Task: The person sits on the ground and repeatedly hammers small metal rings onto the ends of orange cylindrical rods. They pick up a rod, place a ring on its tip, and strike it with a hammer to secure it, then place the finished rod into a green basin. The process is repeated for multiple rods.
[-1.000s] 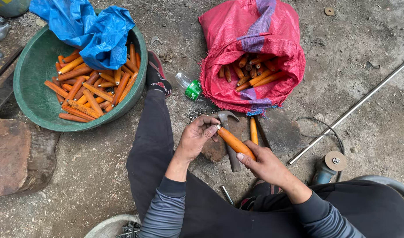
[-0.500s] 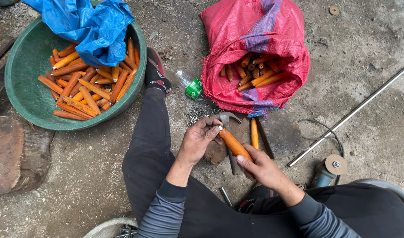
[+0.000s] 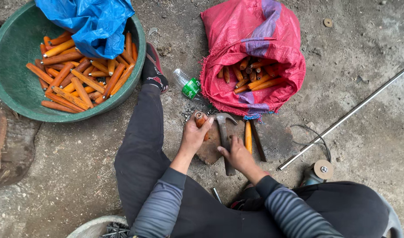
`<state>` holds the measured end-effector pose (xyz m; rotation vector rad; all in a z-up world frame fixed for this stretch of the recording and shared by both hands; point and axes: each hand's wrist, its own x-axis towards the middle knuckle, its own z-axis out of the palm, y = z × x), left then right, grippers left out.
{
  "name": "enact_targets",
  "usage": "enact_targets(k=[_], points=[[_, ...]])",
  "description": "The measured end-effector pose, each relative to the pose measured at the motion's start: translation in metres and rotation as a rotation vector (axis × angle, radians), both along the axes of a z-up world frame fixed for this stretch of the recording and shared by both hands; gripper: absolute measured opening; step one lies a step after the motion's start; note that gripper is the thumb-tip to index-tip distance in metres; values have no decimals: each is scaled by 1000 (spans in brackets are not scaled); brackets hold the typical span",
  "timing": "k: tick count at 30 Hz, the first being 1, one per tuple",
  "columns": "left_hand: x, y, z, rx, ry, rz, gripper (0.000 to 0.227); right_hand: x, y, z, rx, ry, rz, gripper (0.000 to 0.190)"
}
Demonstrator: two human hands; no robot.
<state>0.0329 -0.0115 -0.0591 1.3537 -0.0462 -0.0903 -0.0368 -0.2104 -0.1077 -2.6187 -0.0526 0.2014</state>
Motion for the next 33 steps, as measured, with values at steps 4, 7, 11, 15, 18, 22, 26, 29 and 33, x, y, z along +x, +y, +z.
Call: enact_targets(k=[4,7,11,15,18,22,26,29,33], points=[[17,-13,-24,163,-217,133,33,11,-2,-51,-118,4,-41,69],[16,-19,-38,78,-151,47,31,17,-20,-47,109,-58,-89,54],[21,-35,-41,129,-264,-8,32,24,-37,23,468,332,-463,36],[18,-58,-46,179,-250,-142,34,-1,-29,113,394,181,-492,34],[22,-66,-51,328,-494,-109,34,-26,-15,168,482,-90,-342,27],[23,-70,-67,280,-290,-293,35,-58,-18,216,443,-229,-245,26],[25,-71,-82,237,-353,-264,27,-64,-15,203,223,-118,-319,30],[26,-72,-88,194,-512,-206,27,-44,3,162,-112,-68,-122,40],[27,-72,-92,261,-507,-206,22,-36,-1,155,2,21,-122,41]])
